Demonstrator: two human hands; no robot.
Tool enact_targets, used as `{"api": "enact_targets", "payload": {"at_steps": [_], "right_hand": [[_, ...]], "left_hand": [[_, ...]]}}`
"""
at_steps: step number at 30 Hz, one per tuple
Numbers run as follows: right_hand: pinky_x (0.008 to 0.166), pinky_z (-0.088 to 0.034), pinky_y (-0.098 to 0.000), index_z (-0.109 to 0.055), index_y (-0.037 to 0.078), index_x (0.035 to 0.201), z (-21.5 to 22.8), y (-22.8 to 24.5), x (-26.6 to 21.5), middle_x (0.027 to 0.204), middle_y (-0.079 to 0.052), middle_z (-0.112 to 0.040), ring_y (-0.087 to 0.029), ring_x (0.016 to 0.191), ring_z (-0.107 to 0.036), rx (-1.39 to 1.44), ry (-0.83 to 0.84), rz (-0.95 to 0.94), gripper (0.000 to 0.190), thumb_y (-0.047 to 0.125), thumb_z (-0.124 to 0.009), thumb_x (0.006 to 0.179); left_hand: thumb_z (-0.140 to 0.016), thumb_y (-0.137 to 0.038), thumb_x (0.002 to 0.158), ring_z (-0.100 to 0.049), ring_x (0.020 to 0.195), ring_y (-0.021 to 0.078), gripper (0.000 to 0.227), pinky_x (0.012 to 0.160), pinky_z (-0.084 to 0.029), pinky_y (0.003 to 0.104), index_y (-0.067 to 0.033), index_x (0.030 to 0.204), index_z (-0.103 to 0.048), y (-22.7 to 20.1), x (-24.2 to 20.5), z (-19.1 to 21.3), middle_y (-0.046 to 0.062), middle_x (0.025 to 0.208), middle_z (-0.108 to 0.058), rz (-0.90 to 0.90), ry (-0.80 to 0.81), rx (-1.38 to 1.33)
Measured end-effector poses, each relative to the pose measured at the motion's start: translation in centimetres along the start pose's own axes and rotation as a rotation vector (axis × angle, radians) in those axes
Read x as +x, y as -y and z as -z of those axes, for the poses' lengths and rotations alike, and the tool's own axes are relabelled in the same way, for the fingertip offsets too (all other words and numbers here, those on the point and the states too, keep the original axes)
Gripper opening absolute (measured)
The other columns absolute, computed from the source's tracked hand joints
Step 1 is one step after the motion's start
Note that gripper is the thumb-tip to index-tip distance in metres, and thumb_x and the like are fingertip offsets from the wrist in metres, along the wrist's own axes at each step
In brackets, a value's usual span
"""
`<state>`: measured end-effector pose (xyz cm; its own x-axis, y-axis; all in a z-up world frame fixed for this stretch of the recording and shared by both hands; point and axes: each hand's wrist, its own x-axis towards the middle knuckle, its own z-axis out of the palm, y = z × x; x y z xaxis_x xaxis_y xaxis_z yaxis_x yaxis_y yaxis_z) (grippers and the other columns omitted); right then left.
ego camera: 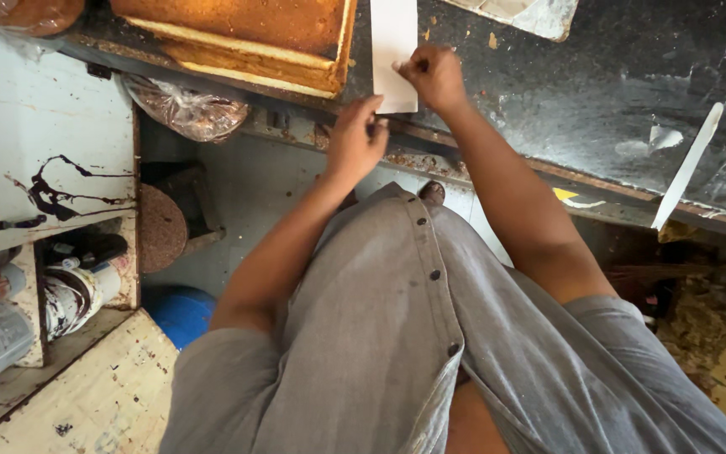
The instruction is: The person repeatedly scoops a white paste onto paper strips, places a white block on top, folds the paper to wrap the block, and stacks the wrapped blocks on a tray. The process is repeated continuously.
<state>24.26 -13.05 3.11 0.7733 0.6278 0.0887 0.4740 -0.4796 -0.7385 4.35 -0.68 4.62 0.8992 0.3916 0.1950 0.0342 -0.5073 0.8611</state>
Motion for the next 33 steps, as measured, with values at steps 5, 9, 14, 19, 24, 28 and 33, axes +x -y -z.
{"api": "enact_targets", "payload": {"at_steps": [5,9,14,19,24,28,33], "right_hand": [[0.057,-0.041,-0.0334,-0.067,-0.001,0.087,2.8,1.1,-0.9,0.07,-0.009,-0.06,-0.011,0.065,-0.048,0.267,0.094,-0.06,0.031,0.024,-0.079,0.102],[0.06,-0.043,-0.0341,-0.068,0.0,0.089,7.8,1.6,-5.1,0.076,-0.01,-0.06,-0.014,0.067,-0.051,0.105,0.273,0.053,0.024,0.021,-0.077,0.096],[0.059,-0.045,-0.0327,-0.068,0.001,0.086,12.6,-1.0,-10.6,0.074,-0.005,-0.06,-0.011,0.064,-0.055,0.058,0.18,-0.14,0.024,0.023,-0.078,0.091],[0.058,-0.039,-0.0338,-0.058,0.001,0.085,15.0,-6.3,-14.0,0.071,-0.003,-0.051,-0.011,0.067,-0.044,0.144,-0.09,-0.322,0.032,0.024,-0.073,0.101],[0.053,-0.034,-0.0334,-0.055,0.003,0.079,18.9,-11.1,-15.3,0.068,0.001,-0.047,-0.009,0.062,-0.04,0.329,-0.503,-0.491,0.034,0.02,-0.07,0.104],[0.052,-0.036,-0.034,-0.052,0.001,0.076,22.6,-15.6,-17.6,0.066,-0.001,-0.047,-0.009,0.06,-0.041,0.288,-0.67,-0.623,0.036,0.018,-0.071,0.102],[0.056,-0.04,-0.0374,-0.054,-0.001,0.079,24.7,-21.6,-21.1,0.066,-0.007,-0.051,-0.015,0.062,-0.04,0.032,-0.799,-0.553,0.035,0.017,-0.074,0.101]], "left_hand": [[-0.075,-0.039,0.09,-0.047,0.13,0.037,0.055,0.108,-0.035,0.058,-0.0033,0.13,-0.061,-1.4,4.4,-0.8,0.016,0.139,-0.057,-0.2,0.261,0.565],[-0.078,-0.037,0.081,-0.047,0.127,0.0382,0.065,0.105,-0.037,0.056,-0.0039,0.135,-0.06,-2.0,5.4,-0.8,0.017,0.145,-0.053,-0.134,0.281,0.627],[-0.078,-0.035,0.088,-0.047,0.134,0.0381,0.062,0.112,-0.038,0.053,-0.0086,0.139,-0.056,-4.9,4.9,-1.3,0.016,0.149,-0.051,-0.115,0.29,0.612],[-0.079,-0.04,0.084,-0.046,0.13,0.0408,0.079,0.107,-0.035,0.056,-0.0079,0.149,-0.049,-5.6,6.1,-7.5,0.018,0.147,-0.049,-0.392,0.39,0.584],[-0.077,-0.041,0.089,-0.046,0.127,0.0414,0.076,0.105,-0.034,0.058,-0.0037,0.149,-0.049,-5.0,6.9,-9.0,0.024,0.145,-0.048,-0.308,0.288,0.631],[-0.076,-0.04,0.09,-0.046,0.126,0.0441,0.065,0.104,-0.035,0.057,-0.0043,0.14,-0.056,-7.0,6.8,-9.5,0.024,0.142,-0.05,-0.239,0.18,0.64],[-0.074,-0.028,0.094,-0.044,0.131,0.0431,0.05,0.11,-0.035,0.056,-0.0059,0.138,-0.063,-6.7,6.5,-13.5,0.019,0.143,-0.051,-0.346,0.047,0.686]]}}
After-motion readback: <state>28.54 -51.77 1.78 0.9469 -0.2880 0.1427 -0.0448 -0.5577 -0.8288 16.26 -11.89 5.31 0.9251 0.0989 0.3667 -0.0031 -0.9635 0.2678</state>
